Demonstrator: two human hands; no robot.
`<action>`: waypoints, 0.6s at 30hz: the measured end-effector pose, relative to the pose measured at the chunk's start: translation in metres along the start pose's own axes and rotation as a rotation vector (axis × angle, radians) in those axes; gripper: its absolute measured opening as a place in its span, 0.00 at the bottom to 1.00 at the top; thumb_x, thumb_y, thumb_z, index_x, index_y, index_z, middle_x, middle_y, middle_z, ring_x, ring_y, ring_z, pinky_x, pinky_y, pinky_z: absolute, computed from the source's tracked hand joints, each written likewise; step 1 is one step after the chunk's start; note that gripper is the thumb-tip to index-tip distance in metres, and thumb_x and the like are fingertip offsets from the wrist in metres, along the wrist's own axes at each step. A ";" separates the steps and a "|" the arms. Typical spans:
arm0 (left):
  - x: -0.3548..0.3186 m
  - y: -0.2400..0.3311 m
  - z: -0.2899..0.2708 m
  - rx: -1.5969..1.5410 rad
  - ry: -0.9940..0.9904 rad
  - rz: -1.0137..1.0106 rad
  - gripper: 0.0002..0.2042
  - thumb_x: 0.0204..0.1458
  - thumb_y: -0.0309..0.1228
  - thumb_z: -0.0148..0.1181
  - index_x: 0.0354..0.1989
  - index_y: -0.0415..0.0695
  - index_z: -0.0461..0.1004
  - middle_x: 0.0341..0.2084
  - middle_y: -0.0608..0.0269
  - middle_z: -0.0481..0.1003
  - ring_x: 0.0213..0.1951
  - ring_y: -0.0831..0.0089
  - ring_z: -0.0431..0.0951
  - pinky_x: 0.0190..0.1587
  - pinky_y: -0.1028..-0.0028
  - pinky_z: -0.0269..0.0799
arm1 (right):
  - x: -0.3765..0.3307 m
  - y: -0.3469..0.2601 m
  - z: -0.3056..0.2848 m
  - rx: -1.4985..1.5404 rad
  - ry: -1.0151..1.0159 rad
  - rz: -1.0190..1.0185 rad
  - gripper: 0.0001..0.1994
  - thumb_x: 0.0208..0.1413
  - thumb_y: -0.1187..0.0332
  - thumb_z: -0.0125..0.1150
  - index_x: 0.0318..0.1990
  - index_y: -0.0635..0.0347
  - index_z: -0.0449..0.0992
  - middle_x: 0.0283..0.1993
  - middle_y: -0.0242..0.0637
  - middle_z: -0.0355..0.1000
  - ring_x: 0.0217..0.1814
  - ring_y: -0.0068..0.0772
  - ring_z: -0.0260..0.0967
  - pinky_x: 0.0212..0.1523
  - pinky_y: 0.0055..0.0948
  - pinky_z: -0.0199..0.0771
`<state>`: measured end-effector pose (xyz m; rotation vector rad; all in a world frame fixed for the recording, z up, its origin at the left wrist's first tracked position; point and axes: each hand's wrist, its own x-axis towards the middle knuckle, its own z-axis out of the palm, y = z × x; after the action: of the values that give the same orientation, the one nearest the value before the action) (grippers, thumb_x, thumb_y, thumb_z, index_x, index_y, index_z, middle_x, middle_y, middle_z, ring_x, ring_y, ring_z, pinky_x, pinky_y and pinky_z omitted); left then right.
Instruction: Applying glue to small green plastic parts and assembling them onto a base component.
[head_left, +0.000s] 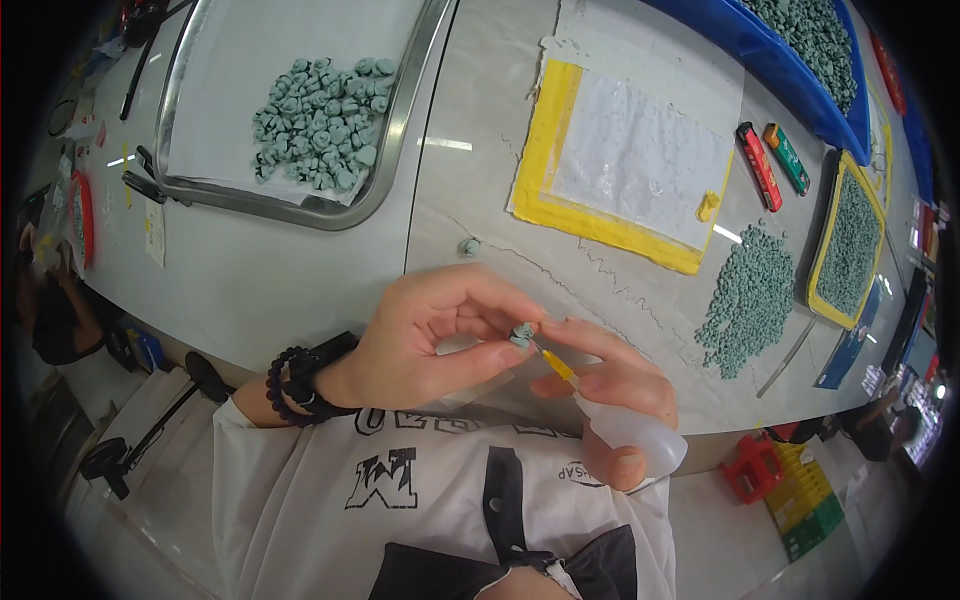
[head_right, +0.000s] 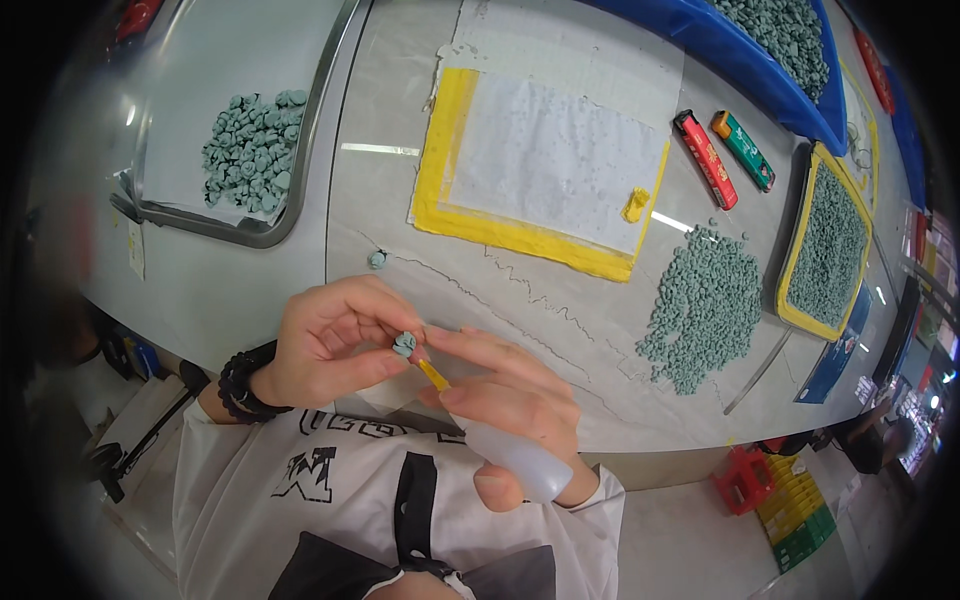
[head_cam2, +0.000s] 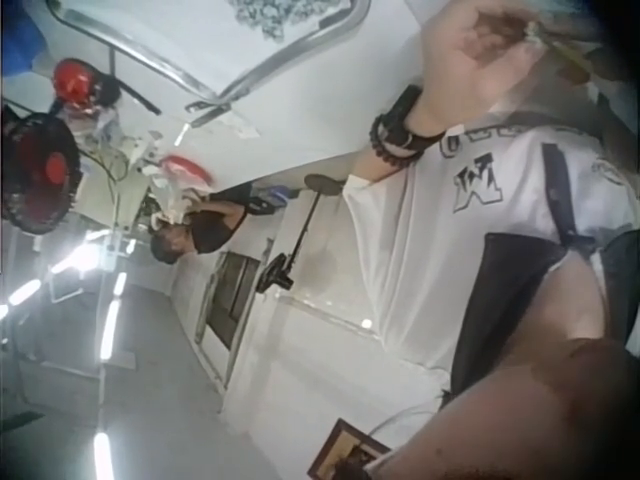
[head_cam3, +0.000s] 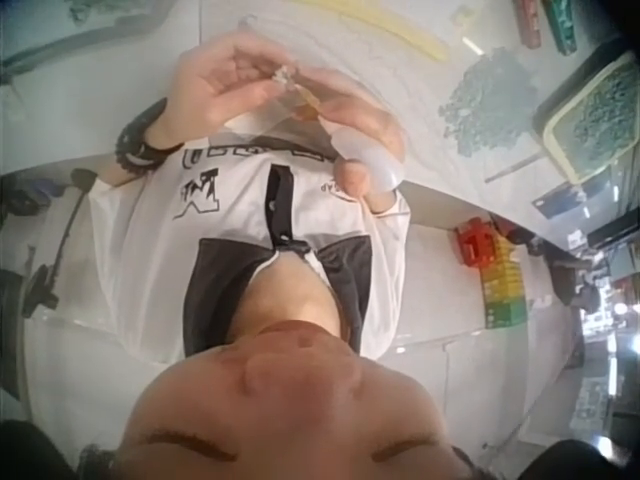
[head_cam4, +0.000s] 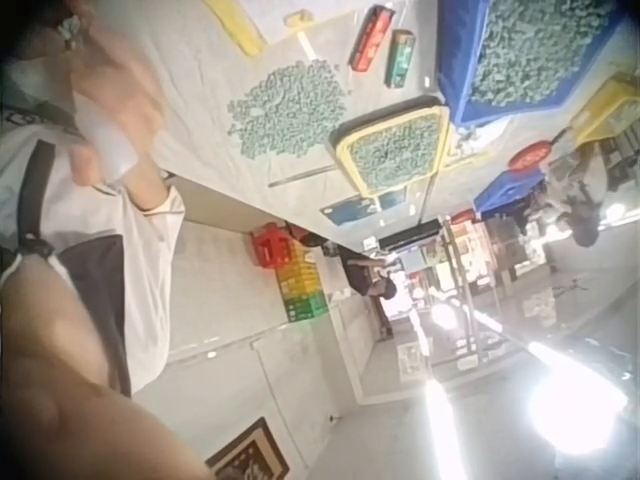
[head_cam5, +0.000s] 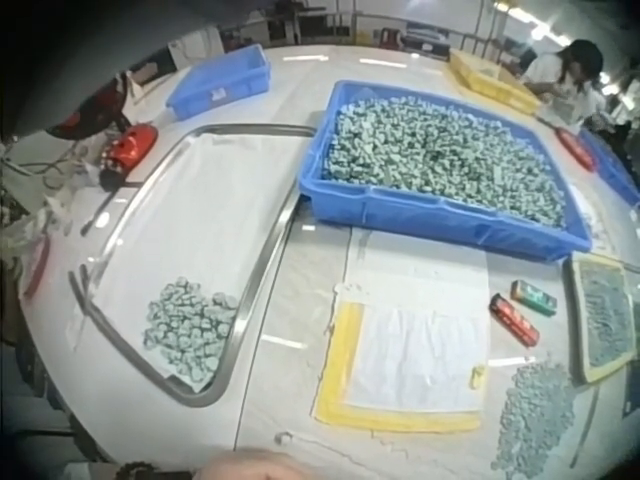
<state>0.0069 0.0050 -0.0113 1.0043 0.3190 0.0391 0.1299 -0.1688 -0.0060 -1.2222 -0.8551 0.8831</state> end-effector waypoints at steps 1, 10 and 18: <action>0.000 0.000 0.000 -0.003 -0.001 0.003 0.15 0.47 0.10 0.52 0.45 0.32 0.66 0.42 0.52 0.68 0.43 0.68 0.74 0.45 0.73 0.71 | 0.000 0.000 0.000 0.004 0.001 0.000 0.26 0.56 0.42 0.45 0.44 0.60 0.63 0.50 0.73 0.61 0.51 0.65 0.66 0.33 0.42 0.79; 0.000 0.001 0.000 0.032 -0.002 -0.005 0.15 0.47 0.10 0.52 0.45 0.32 0.67 0.42 0.53 0.69 0.43 0.68 0.74 0.44 0.73 0.72 | -0.001 0.001 -0.003 0.018 -0.024 0.000 0.26 0.56 0.42 0.44 0.45 0.60 0.63 0.51 0.73 0.61 0.51 0.66 0.66 0.33 0.43 0.79; -0.001 -0.001 0.000 0.044 -0.005 0.006 0.15 0.47 0.10 0.53 0.45 0.33 0.67 0.41 0.53 0.69 0.43 0.67 0.74 0.43 0.73 0.72 | 0.000 -0.001 -0.002 0.029 -0.014 0.014 0.26 0.56 0.42 0.44 0.44 0.60 0.63 0.50 0.73 0.61 0.49 0.65 0.67 0.34 0.42 0.79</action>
<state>0.0060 0.0046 -0.0117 1.0490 0.3133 0.0348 0.1315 -0.1696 -0.0057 -1.1994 -0.8430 0.9137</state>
